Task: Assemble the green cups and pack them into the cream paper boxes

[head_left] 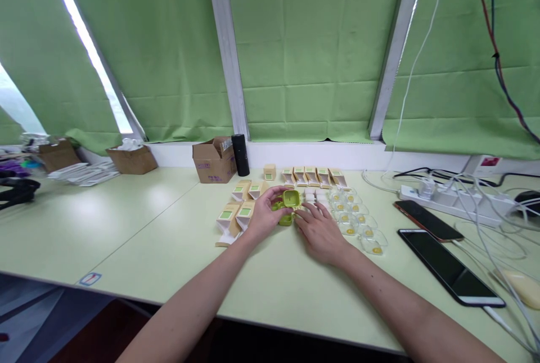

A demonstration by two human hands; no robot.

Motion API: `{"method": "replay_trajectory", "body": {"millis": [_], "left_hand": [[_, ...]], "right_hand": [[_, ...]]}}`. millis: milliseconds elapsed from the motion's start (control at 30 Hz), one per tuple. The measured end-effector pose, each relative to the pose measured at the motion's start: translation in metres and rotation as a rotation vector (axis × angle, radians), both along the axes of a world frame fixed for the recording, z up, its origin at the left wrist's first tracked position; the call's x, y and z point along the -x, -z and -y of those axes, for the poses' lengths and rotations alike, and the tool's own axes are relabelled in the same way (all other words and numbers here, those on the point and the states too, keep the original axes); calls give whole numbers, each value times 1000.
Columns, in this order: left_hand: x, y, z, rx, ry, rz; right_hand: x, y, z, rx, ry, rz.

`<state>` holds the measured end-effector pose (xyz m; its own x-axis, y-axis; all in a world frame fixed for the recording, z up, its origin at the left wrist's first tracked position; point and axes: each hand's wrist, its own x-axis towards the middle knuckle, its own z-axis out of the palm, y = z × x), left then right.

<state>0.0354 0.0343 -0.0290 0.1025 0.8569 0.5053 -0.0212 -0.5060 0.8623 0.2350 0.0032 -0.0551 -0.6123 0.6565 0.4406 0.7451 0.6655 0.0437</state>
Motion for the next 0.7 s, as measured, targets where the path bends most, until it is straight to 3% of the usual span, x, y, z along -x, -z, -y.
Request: {"method": "replay_trajectory", "body": {"millis": [400, 700], "left_hand": [[2, 3, -2, 9, -25, -11], [3, 2, 0, -4, -108, -66]], "right_hand": [[4, 4, -2, -109, -7, -5], [1, -9, 5, -257, -86, -388]]}}
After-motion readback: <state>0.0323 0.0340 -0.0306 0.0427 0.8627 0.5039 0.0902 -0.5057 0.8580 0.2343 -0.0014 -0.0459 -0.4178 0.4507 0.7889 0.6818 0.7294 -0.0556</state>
